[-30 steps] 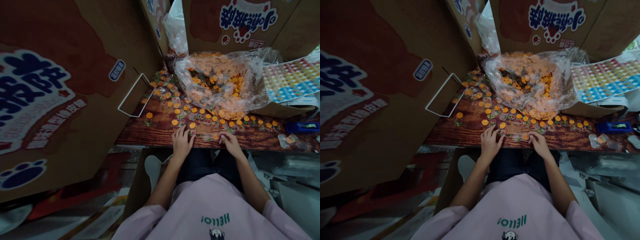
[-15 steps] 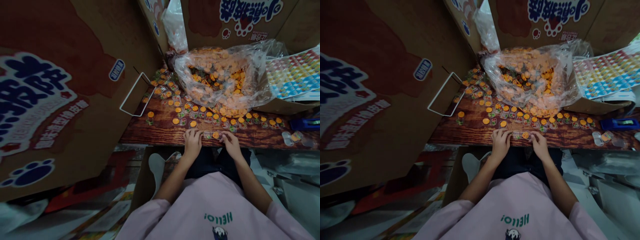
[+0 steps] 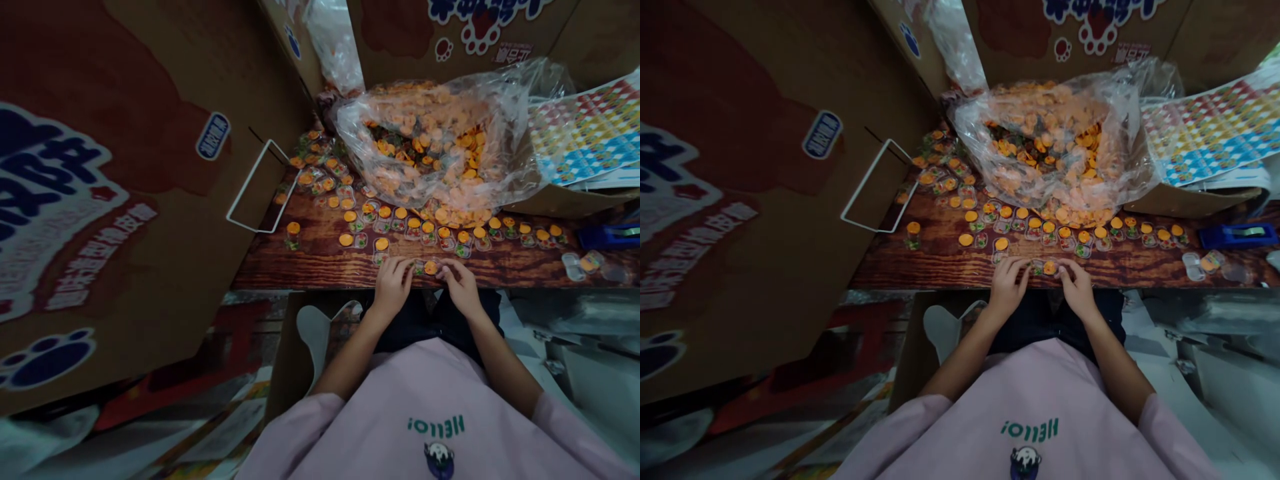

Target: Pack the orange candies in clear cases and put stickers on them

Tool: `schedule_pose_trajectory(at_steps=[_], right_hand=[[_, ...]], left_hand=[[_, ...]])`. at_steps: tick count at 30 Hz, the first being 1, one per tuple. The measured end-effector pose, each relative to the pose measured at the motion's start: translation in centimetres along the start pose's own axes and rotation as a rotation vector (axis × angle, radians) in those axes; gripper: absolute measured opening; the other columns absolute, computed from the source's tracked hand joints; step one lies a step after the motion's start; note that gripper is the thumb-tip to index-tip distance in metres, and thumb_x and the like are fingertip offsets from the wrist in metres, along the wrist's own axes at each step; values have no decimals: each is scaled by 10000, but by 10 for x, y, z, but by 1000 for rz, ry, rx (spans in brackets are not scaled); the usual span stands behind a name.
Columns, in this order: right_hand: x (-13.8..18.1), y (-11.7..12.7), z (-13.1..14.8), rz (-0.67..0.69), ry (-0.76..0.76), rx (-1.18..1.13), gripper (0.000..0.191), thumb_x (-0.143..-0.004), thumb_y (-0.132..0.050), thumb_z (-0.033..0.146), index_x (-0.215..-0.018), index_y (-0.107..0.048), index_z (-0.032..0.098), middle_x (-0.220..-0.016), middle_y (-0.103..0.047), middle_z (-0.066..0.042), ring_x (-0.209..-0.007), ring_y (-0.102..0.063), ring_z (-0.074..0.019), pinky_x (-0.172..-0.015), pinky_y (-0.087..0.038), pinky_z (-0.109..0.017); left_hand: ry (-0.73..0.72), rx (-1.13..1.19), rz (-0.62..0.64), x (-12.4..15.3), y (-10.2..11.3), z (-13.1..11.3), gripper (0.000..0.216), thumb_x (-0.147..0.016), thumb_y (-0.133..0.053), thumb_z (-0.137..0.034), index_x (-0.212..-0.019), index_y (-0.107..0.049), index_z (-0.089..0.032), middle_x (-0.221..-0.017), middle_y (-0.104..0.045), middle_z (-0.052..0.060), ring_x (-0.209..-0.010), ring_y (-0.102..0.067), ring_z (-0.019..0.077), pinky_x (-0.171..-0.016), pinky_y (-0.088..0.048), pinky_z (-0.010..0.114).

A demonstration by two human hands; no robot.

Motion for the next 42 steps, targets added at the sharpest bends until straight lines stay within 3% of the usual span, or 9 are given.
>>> schedule_pose_trajectory(at_steps=[6,11,17,21,25,29,32,37,42], right_hand=[[-1,6,7,-49,24,-18,381,-935,-655,559,-1119,-721,232,-957,-751,-51,-680,-675,-164,-695,-573,-340],[-2,12,10,-44,60,29,357,-968,-614,528,-1152,-740,250,-1099,-662,-63,-540,-567,-102,-536,-499,-315],[-7,7,8,52,84,170,362,-976,-589,522,-1153,-750,251,-1072,-637,-84,-706,-597,-167,-659,-550,-353],[-12,-5,2,139,19,75,329,-942,-631,473,-1185,-677,256,-937,-602,-22,-613,-563,-131,-593,-513,-308],[-15,-11,-2,149,-41,-76,349,-880,-703,464,-1131,-566,263,-890,-588,27,-556,-528,-102,-514,-464,-256],[-13,-13,2,203,-33,-72,293,-911,-675,464,-1096,-590,254,-907,-613,9,-569,-526,-108,-515,-477,-257],[-12,-16,15,205,73,72,252,-959,-620,442,-1115,-639,246,-1027,-646,-45,-658,-590,-143,-583,-532,-291],[-8,-21,36,72,313,554,254,-1042,-474,366,-1150,-654,223,-1192,-647,-124,-1119,-645,-278,-972,-559,-428],[-8,-23,33,-13,267,868,352,-1074,-393,372,-1254,-643,202,-1238,-642,-160,-994,-677,-282,-838,-574,-391]], left_hand=[[-88,105,97,-1,-16,-7,353,-1058,-425,-186,-1347,-627,-205,-1254,-684,123,-1202,-624,245,-1062,-522,445],[-66,82,170,-1,-17,-5,345,-1006,-603,-307,-1341,-622,-226,-1425,-616,136,-1338,-555,304,-1138,-467,520],[-29,194,208,-13,-24,0,210,-1003,-605,-223,-1206,-657,-209,-1203,-691,98,-1166,-607,258,-1038,-518,432],[29,222,188,-11,-28,6,159,-964,-698,-285,-1099,-656,-211,-1113,-674,80,-1103,-619,256,-991,-528,416],[-17,217,173,-3,-25,5,280,-945,-736,-364,-1146,-624,-205,-1169,-665,96,-1145,-618,267,-1021,-527,432],[-85,182,167,6,-19,1,542,-940,-736,-408,-1385,-514,-191,-1326,-632,148,-1260,-596,299,-1091,-503,480],[-113,174,193,8,-21,-1,557,-975,-687,-369,-1463,-473,-207,-1399,-612,146,-1303,-579,300,-1125,-486,489],[-102,133,201,4,-25,-2,510,-991,-625,-280,-1476,-491,-193,-1380,-633,145,-1278,-580,298,-1117,-487,492],[-98,78,230,1,-26,-7,428,-993,-632,-317,-1404,-581,-208,-1321,-658,124,-1235,-584,290,-1083,-502,466]])
Point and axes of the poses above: each hand's wrist, its own x-axis away from the middle knuckle, its own y-axis out of the back of the hand, z = x × y, the point moved 8 cm from there along -x, towards the middle knuckle
